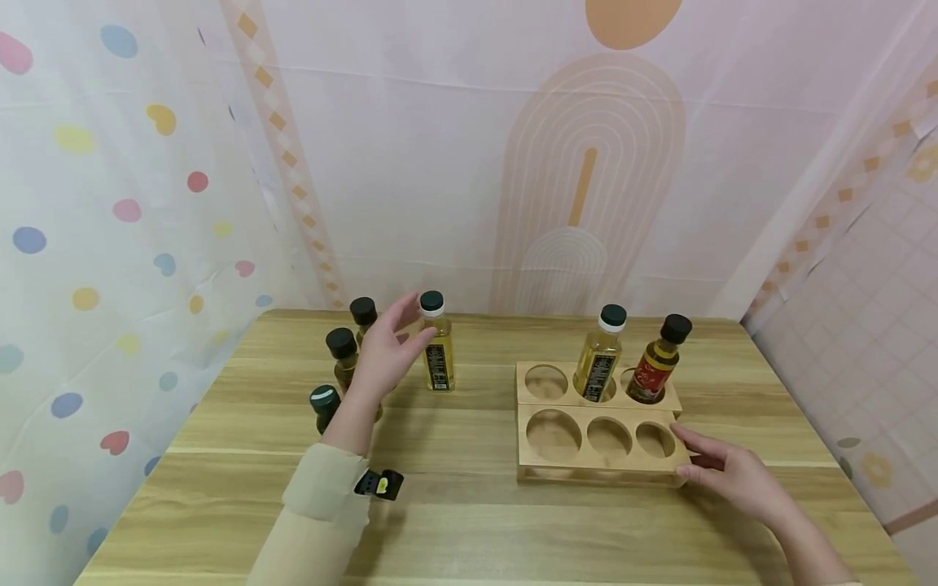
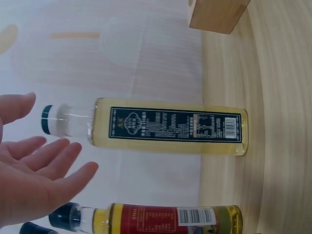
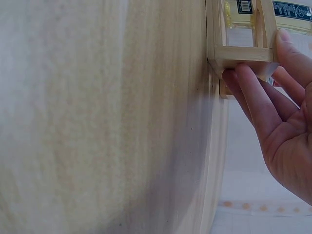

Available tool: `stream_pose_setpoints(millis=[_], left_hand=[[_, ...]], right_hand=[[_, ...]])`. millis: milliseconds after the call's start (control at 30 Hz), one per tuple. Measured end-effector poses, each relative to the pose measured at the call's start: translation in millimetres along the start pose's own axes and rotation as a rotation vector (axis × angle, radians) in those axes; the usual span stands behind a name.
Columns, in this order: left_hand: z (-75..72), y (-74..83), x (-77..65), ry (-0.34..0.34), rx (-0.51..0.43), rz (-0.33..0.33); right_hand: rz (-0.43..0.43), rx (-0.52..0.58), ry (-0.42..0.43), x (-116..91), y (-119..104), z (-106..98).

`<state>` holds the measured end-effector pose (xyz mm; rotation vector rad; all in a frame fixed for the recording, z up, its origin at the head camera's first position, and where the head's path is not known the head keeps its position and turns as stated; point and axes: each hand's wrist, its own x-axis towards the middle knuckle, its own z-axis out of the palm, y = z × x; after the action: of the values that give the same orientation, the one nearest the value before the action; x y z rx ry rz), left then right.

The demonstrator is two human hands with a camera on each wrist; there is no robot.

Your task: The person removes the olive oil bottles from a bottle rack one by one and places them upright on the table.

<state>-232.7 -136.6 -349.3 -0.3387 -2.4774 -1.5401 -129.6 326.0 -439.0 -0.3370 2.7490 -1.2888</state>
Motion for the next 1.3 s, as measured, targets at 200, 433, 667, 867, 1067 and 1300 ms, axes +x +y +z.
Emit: stream_pose_setpoints(millis=[200, 433, 667, 867, 1067, 1300], left_hand=[[-0.6, 1.7, -8.8, -0.014, 0.032, 0.006], [2.5, 1.7, -19.7, -0.043, 0.025, -0.001], [12.6, -3.7, -28.4, -0.047, 0.048, 0.006], [25.9, -6.1, -36.6, -0.080, 0.035, 0.001], [42.2, -7.3, -39.3, -0.109, 0.028, 0.051], [62.9, -11.7, -41.3, -0.135, 0.025, 0.070]], right_hand=[[0.007, -0.012, -0.001, 1, 0, 0], [0.012, 0.004, -0.003, 1, 1, 0], [-0.005, 0.012, 0.009, 0, 3, 1], [-0.007, 0.018, 0.009, 0, 4, 1], [-0.013, 0.007, 0.011, 0, 5, 1], [-0.016, 0.014, 0.008, 1, 5, 2]])
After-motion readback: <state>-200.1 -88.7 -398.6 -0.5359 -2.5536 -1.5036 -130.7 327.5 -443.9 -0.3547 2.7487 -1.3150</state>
